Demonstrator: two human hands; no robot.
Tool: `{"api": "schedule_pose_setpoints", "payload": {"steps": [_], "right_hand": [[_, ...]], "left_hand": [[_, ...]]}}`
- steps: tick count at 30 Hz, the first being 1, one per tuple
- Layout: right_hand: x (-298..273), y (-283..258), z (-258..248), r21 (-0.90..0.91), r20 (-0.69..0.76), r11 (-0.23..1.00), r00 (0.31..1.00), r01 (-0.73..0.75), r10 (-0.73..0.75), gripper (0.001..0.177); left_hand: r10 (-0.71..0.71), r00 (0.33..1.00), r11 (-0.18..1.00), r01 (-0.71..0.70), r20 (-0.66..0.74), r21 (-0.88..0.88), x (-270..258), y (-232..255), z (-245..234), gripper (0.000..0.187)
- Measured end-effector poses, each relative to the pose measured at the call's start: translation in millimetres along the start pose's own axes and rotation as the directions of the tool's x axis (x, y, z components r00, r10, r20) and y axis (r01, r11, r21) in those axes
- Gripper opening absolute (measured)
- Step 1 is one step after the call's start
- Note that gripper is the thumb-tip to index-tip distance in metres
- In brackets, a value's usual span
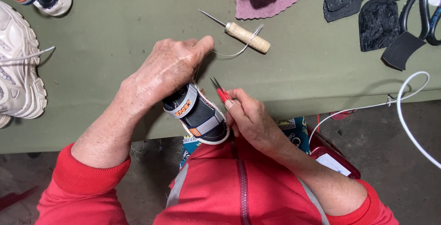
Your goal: The person uses a wooden-handled awl to pierce holes along the sole of a sneaker and pulls a white thread through the holes to stitch the shoe. They then use red-handled pliers to cut the thread and finish the repair.
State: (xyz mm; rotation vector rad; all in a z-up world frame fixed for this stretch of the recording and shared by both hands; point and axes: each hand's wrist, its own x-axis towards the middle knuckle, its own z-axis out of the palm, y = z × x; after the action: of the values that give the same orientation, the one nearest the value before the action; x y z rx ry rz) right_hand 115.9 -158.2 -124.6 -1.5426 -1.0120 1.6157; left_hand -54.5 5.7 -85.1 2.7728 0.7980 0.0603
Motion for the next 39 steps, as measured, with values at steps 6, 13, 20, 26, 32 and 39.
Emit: {"api": "schedule_pose_setpoints", "payload": {"steps": [6,13,20,26,32,39], "right_hand": [[-1,-2,-2,-0.296,-0.012,0.953,0.997,0.067,-0.073,0.023],[5,-18,2,-0.450,-0.004,0.889,0.995,0.087,-0.099,0.019],[13,-36,13,-0.586,0.065,0.805,0.996,0.088,-0.062,0.021],[19,-45,19,-0.663,0.085,0.746,0.996,0.070,-0.019,0.023],[30,-45,25,-0.716,0.097,0.694,0.995,0.072,-0.003,0.029],[30,-52,30,-0.716,0.095,0.698,0.992,0.007,0.088,0.031]], "left_hand": [[-0.024,0.997,0.985,0.036,-0.072,0.171,-9,-6,17,0.015],[-0.073,0.965,0.959,0.137,-0.251,0.247,-25,-7,36,0.013],[-0.092,0.933,0.939,0.198,-0.349,0.282,-42,-2,41,0.013],[-0.067,0.913,0.930,0.203,-0.402,0.306,-45,-2,41,0.013],[-0.071,0.905,0.938,0.203,-0.420,0.281,-45,3,38,0.013],[-0.069,0.887,0.941,0.209,-0.456,0.264,-47,7,37,0.013]]}}
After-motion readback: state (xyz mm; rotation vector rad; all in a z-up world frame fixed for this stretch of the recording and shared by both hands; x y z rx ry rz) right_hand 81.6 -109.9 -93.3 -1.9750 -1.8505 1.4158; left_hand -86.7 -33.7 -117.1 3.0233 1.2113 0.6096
